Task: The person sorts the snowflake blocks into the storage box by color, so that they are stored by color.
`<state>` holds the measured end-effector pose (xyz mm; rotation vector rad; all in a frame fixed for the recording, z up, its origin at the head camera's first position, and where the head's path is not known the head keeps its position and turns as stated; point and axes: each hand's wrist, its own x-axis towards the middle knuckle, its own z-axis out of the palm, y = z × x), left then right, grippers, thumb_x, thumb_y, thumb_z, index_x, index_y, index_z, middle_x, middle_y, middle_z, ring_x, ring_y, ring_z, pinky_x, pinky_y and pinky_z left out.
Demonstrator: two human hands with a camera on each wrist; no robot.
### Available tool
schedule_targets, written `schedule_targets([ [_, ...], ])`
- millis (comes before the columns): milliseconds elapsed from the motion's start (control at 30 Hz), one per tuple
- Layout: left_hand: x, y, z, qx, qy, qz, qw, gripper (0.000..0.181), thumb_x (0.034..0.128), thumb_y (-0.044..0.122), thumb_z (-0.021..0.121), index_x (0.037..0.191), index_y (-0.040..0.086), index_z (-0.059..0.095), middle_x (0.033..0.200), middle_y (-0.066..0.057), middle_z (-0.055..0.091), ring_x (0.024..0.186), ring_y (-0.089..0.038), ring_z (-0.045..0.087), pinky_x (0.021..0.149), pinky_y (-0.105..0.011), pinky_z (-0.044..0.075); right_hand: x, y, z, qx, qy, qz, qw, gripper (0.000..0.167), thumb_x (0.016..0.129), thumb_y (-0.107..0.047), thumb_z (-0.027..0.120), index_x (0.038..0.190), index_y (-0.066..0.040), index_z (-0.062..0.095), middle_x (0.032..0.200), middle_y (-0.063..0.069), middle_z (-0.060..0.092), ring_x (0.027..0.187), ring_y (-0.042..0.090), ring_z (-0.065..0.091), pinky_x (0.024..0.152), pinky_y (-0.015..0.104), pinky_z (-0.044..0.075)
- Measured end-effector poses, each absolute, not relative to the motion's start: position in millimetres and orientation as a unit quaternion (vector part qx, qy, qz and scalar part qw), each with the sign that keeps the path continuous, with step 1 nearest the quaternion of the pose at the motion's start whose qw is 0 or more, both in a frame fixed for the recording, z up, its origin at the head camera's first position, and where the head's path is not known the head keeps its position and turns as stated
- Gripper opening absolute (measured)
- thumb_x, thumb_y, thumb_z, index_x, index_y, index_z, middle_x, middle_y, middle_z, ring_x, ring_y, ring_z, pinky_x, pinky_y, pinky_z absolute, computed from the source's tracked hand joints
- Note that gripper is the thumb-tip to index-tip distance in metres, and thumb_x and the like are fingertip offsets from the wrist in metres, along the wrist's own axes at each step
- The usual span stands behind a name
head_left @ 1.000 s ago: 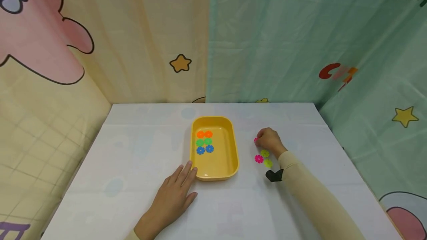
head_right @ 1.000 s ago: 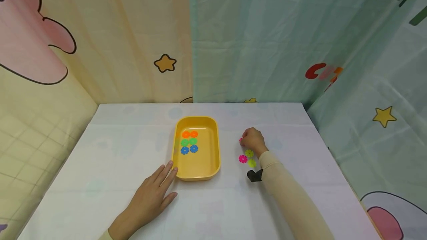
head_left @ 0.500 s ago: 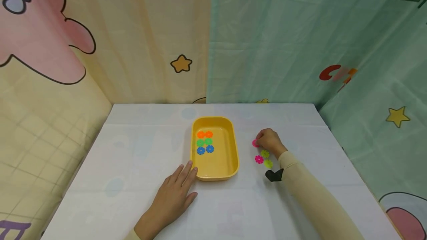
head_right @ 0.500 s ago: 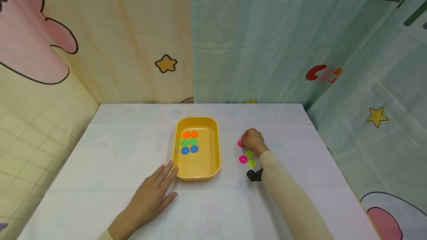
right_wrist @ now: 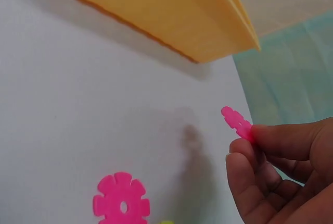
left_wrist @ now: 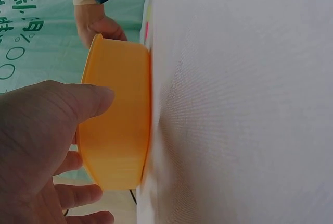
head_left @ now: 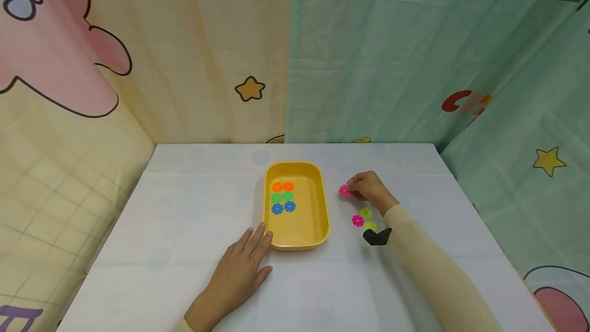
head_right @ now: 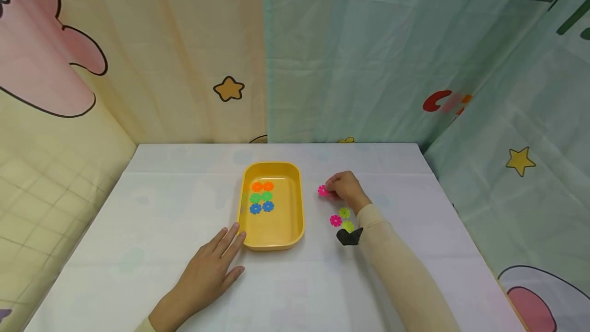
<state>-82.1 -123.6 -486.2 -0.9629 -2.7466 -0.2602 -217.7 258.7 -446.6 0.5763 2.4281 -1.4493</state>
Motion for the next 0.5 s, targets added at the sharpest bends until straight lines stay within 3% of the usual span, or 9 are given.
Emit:
schedule_targets([
  [233,-82,-125,-488,-0.328,-0.935,-0.088,0.104,0.079,0.0890,0.042,0.078,0.154,0.012,0.044,0.164,-0.011,0.035,0.141,-0.038,0.046,0.098,-0.052,0.052,-221,241,-433,0.182,0.804,-0.552,0.122,0.021,0.101,-0.016,0.066,0.114,0.001,0.068,0.095,0.009,0.069,0.078,0.019,0.065,0.075,0.026,0.061],
  [500,-83,-126,-490,-0.335,-0.930,-0.092,0.120,0.079,0.0878,0.041,0.079,0.153,0.011,0.046,0.163,-0.012,0.037,0.140,-0.039,0.047,0.095,-0.052,0.053,-221,215,-422,0.163,0.793,-0.574,0.123,0.020,0.099,-0.016,0.068,0.112,-0.002,0.070,0.095,0.011,0.070,0.087,0.029,0.069,0.075,0.028,0.062],
])
